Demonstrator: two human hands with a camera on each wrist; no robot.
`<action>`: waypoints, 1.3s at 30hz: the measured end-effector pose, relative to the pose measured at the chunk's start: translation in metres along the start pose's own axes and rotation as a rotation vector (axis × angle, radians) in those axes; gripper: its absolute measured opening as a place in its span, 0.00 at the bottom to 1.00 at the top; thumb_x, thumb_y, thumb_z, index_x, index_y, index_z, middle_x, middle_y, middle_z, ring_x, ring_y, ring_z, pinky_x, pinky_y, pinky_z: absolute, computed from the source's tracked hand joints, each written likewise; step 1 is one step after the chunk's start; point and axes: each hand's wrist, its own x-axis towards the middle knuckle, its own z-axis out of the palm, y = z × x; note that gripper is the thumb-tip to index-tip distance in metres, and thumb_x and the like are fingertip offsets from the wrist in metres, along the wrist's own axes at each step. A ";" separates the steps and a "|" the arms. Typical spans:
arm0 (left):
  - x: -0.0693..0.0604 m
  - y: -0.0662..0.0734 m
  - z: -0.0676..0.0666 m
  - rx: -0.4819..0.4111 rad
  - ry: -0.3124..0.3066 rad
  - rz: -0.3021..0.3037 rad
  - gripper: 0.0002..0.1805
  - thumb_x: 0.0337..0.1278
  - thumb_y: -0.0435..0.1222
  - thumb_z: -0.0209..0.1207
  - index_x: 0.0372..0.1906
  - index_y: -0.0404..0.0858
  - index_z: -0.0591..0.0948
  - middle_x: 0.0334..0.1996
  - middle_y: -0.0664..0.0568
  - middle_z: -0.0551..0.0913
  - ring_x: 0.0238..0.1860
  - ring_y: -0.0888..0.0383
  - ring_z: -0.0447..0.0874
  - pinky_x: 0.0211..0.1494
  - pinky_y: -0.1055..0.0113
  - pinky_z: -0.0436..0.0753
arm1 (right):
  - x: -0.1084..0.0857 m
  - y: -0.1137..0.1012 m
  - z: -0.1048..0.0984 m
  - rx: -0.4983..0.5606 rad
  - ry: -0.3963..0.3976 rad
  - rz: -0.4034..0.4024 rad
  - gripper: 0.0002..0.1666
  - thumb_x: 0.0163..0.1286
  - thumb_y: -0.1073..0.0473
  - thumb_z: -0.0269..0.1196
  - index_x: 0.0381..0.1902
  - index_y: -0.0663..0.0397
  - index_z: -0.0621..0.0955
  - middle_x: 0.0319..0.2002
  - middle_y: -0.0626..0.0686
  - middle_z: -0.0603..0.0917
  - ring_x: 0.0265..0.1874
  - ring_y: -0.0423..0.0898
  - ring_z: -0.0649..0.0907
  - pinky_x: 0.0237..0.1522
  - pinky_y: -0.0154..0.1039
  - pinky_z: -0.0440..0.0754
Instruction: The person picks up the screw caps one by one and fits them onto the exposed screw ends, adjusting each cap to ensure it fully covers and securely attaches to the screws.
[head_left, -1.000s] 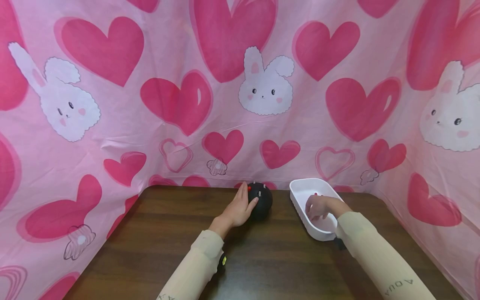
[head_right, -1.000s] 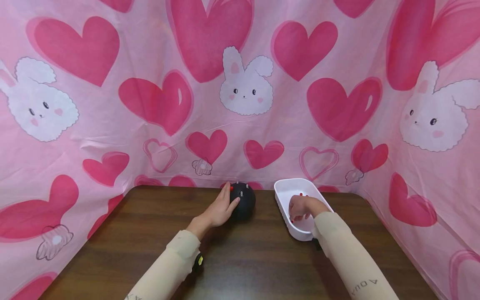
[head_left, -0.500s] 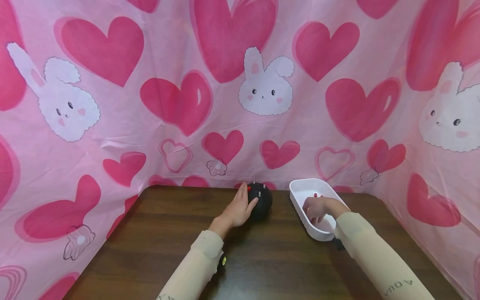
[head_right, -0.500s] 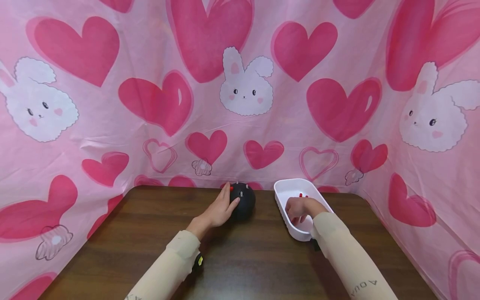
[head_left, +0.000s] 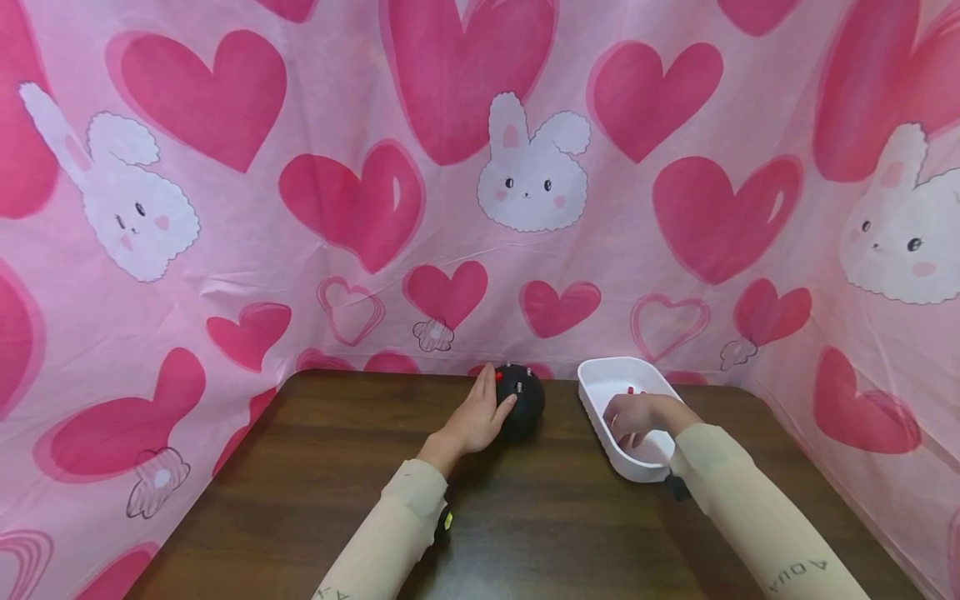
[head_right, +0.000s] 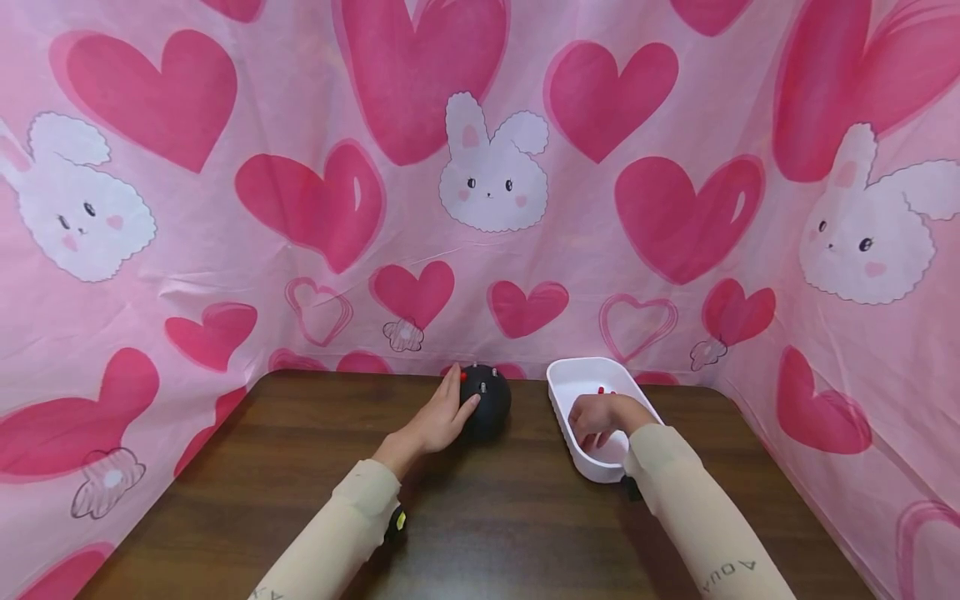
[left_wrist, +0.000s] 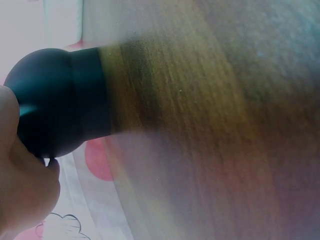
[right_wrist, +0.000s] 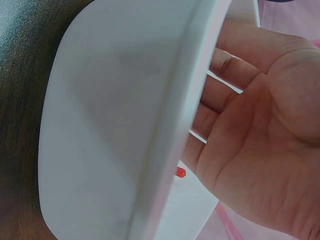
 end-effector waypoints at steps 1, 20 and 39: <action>0.000 0.000 0.000 -0.001 -0.002 0.000 0.46 0.78 0.57 0.42 0.82 0.30 0.42 0.83 0.40 0.42 0.83 0.46 0.42 0.81 0.53 0.54 | 0.000 0.001 0.000 0.007 -0.006 -0.005 0.04 0.62 0.71 0.58 0.31 0.60 0.79 0.29 0.52 0.86 0.34 0.47 0.86 0.41 0.47 0.88; -0.002 0.003 0.000 0.002 0.003 -0.008 0.46 0.78 0.57 0.42 0.82 0.31 0.42 0.83 0.40 0.42 0.83 0.46 0.42 0.81 0.53 0.54 | -0.003 0.003 0.000 0.041 0.003 -0.030 0.02 0.64 0.69 0.61 0.31 0.63 0.80 0.29 0.51 0.83 0.34 0.47 0.84 0.44 0.48 0.87; -0.003 0.002 0.003 0.004 -0.003 -0.007 0.46 0.79 0.57 0.41 0.82 0.30 0.42 0.83 0.40 0.42 0.83 0.46 0.42 0.81 0.52 0.54 | -0.015 0.014 -0.009 0.091 0.072 -0.136 0.08 0.70 0.63 0.62 0.38 0.62 0.86 0.34 0.55 0.89 0.37 0.49 0.87 0.44 0.50 0.86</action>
